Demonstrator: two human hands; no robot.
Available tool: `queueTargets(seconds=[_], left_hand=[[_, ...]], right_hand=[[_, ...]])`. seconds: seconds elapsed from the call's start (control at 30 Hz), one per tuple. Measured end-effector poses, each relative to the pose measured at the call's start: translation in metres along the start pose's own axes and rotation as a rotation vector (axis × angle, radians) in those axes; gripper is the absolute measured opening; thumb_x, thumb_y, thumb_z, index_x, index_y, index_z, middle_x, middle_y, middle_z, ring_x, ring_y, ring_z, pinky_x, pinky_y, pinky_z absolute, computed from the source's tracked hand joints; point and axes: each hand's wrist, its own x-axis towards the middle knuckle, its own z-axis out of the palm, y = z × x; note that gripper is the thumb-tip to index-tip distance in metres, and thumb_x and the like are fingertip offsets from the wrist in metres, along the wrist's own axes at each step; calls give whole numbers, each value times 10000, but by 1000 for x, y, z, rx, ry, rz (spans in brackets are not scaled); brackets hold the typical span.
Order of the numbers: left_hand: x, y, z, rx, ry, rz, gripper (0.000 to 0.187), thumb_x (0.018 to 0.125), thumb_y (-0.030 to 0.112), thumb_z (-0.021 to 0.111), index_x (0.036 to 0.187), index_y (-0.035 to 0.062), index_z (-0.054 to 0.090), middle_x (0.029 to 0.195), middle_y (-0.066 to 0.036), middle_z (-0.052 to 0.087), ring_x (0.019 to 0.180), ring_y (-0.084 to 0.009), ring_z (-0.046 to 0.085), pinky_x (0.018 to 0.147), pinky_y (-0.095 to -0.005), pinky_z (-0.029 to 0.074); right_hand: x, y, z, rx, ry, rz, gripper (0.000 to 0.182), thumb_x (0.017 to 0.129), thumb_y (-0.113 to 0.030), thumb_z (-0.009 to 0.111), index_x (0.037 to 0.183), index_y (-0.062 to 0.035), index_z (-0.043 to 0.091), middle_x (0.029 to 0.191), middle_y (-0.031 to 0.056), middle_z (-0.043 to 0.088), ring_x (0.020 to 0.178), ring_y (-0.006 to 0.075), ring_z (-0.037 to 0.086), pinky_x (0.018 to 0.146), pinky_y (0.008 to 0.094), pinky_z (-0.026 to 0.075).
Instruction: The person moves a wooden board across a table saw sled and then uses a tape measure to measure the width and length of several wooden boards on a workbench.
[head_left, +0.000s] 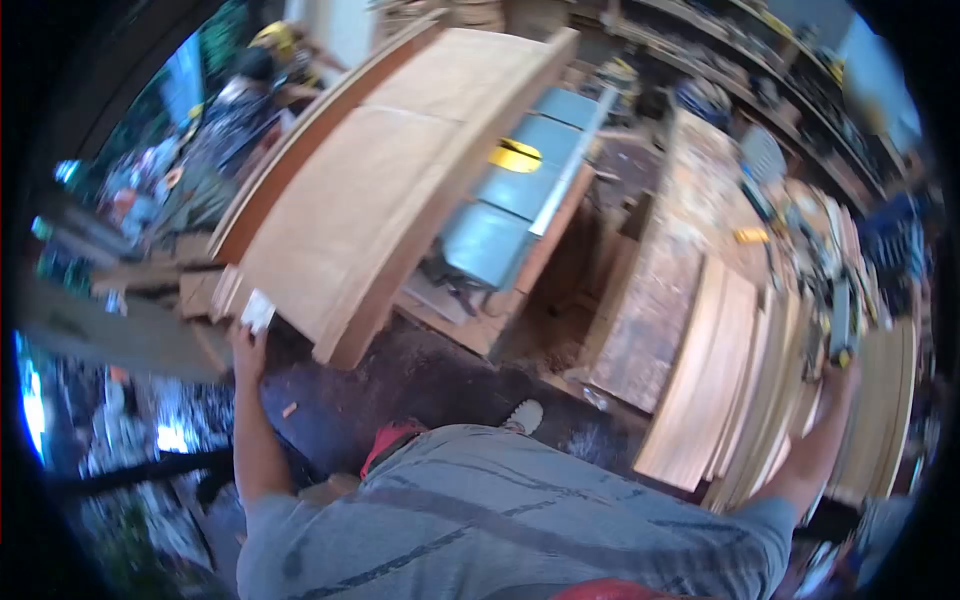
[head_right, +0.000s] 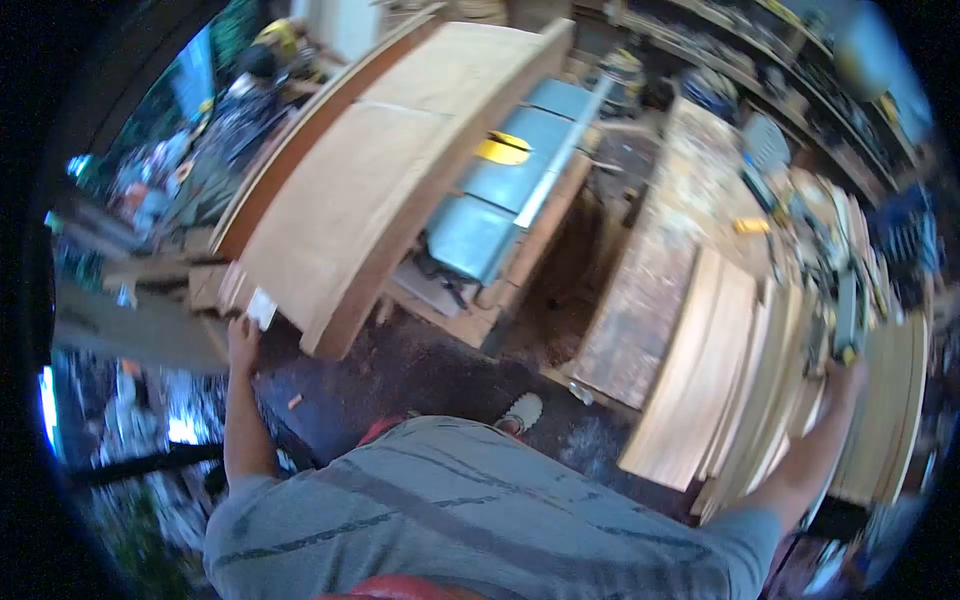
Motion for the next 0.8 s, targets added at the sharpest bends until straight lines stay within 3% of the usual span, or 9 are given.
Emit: queueTargets(seconds=[0.07,0.1,0.17,0.3,0.43,0.57,0.63,0.7,0.8], left_hand=[[-3,-14,1,-94,24,12,514,958,365,608,1265,-46,574,1445,-294,428,1366,-420,393,1146,-448,313],[-5,-21,3,-168,81,56,514,954,371,617,1267,-35,577,1450,-292,425,1371,-419,388,1150,-450,308],[-7,-25,1,-202,87,-24,507,952,375,622,1270,-17,583,1449,-292,427,1372,-417,390,1151,-449,306],[2,-36,10,-302,197,-2,484,959,383,614,1288,30,590,1449,-290,434,1382,-406,391,1156,-443,298],[18,-25,-4,-623,139,71,424,976,324,603,1307,59,588,1465,-253,444,1375,-360,427,1096,-399,384],[30,-28,-28,-868,27,284,340,921,153,655,1237,31,620,1209,-129,633,1104,-226,609,934,-343,495],[23,-37,-20,-1026,-177,200,343,910,175,672,1222,36,640,1168,-127,673,1063,-222,641,935,-343,501],[14,-34,-27,-1100,-330,274,310,927,192,649,1196,39,656,1156,-124,684,1061,-214,648,936,-344,505],[9,-34,-35,-1323,-631,399,339,958,160,623,1268,24,613,1227,-106,657,1127,-177,617,975,-332,488]], right_hand=[[13,36,-11,-44,109,60,664,654,-204,789,1277,-63,606,1060,179,697,1009,316,672,882,428,533],[20,54,-5,481,132,136,570,691,-209,771,1221,-52,635,978,136,703,933,250,680,815,363,547],[54,110,-11,601,22,315,487,778,-247,749,1208,-48,636,1031,106,686,942,208,660,771,329,545],[-28,-40,-70,1549,274,255,468,872,-316,718,1242,-48,617,1115,86,679,922,238,660,763,351,550],[-135,-210,-89,2084,-10,182,581,896,-432,679,1313,-43,566,1211,121,646,1039,282,642,819,384,576],[-326,-456,-111,1985,-631,-214,554,979,-402,531,1403,-49,489,1270,114,617,1053,246,646,847,388,574],[-412,-543,-94,1839,-750,-50,534,979,-390,500,1380,-37,507,1189,117,635,1013,240,653,833,362,572],[-486,-640,-104,1487,-938,-144,612,844,-342,593,1363,-25,522,1135,106,645,1015,202,644,858,350,545],[-568,-765,-162,990,-1150,-665,738,713,-353,696,1338,6,538,1208,88,605,1142,197,568,1011,336,432]])
